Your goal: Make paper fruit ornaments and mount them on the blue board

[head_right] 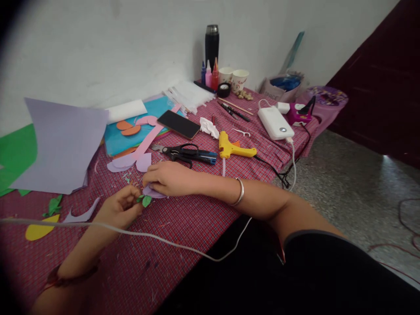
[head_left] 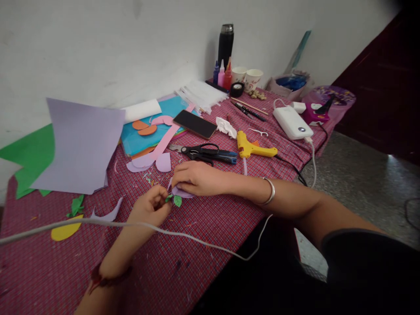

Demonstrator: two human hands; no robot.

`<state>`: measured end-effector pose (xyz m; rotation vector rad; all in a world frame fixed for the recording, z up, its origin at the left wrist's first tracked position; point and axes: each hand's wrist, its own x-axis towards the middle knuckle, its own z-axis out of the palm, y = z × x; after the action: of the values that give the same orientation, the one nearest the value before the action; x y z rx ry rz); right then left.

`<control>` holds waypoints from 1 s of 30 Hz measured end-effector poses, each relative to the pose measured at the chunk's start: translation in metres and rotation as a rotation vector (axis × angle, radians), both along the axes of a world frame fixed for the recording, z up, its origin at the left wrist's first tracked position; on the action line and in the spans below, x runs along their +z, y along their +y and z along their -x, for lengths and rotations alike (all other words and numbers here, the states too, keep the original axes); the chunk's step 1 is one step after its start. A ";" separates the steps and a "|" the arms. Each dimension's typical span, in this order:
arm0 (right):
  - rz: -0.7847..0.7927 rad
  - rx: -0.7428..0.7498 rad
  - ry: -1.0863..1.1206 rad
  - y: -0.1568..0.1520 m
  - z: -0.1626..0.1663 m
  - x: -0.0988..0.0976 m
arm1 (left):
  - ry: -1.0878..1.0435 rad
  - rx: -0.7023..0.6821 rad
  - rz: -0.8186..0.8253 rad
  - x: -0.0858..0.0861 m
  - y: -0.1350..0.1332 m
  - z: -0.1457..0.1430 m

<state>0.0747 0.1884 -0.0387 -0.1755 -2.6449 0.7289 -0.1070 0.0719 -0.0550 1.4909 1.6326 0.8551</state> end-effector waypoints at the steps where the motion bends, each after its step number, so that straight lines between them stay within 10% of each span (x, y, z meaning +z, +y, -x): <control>1: 0.009 -0.008 0.006 0.001 0.000 0.000 | -0.036 0.015 0.004 0.001 0.000 -0.001; 30: 0.144 -0.028 -0.007 -0.004 0.001 -0.002 | -0.101 0.254 -0.161 0.009 -0.004 -0.008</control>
<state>0.0742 0.1842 -0.0408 -0.2542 -2.5913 0.9112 -0.0988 0.0675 -0.0456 1.3396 1.7346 1.2073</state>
